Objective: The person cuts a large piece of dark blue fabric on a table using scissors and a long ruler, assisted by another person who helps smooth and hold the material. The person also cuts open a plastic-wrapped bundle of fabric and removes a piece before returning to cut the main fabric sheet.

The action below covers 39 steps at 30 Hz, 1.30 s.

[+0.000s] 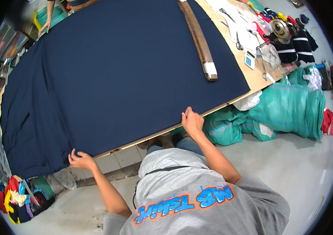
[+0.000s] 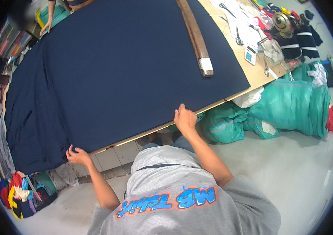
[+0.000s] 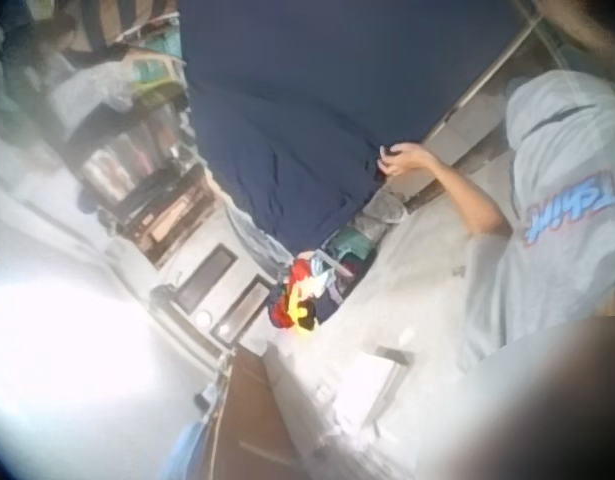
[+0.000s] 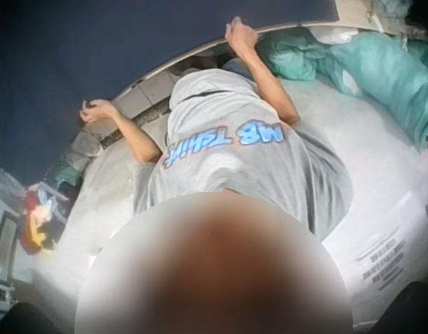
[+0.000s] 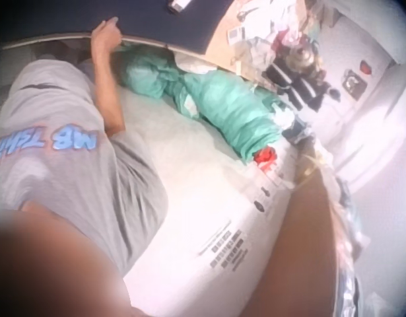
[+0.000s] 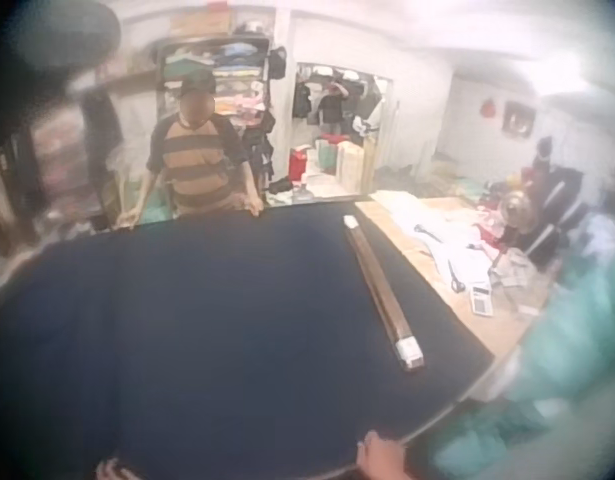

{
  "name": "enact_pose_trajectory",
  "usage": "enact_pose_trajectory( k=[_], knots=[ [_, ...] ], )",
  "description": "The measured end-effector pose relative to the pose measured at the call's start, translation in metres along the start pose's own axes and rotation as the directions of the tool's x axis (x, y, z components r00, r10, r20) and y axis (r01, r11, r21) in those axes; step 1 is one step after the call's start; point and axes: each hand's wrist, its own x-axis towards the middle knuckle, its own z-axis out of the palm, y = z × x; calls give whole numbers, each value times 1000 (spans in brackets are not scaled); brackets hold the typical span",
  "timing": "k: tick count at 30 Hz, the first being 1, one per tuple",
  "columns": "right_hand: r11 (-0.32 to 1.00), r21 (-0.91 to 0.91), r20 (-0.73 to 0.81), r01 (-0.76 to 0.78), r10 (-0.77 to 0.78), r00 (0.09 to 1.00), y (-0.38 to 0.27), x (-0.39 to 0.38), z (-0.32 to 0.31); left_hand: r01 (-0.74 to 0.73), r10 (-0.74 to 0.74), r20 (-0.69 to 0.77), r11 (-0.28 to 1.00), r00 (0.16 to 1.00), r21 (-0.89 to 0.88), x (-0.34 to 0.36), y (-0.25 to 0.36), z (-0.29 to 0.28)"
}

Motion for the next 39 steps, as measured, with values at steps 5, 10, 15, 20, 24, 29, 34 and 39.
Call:
enact_pose_trajectory(
  k=[5, 10, 15, 20, 24, 29, 34, 39],
  knots=[
    [774, 16, -386, 632, -579, 718, -72, 38, 6, -294, 470, 261, 810, 843, -507, -60, 157, -1],
    [683, 15, -223, 730, -709, 668, -100, 81, 75, -368, 578, 364, 782, 730, -504, -114, 239, 12],
    [840, 30, -262, 541, -516, 816, -34, 109, 56, -496, 534, 469, 841, 703, -215, -143, 232, 19],
    [897, -22, -412, 440, -410, 814, 96, 161, -29, -465, 474, 506, 872, 721, -154, -142, 249, 10],
    [951, 116, -381, 287, -224, 897, 162, 220, -82, -343, 367, 382, 930, 848, -133, -189, 292, 1],
    [754, 457, -271, 471, -386, 882, 169, 242, -73, -230, 238, 537, 970, 809, -83, -265, 393, -13],
    [740, 504, -263, 445, -359, 895, 166, 240, -79, -259, 215, 502, 966, 838, 18, -295, 411, -20],
    [761, 457, -282, 461, -367, 886, 140, 229, -98, -241, 193, 478, 970, 857, 41, -304, 413, -21]
  ],
)
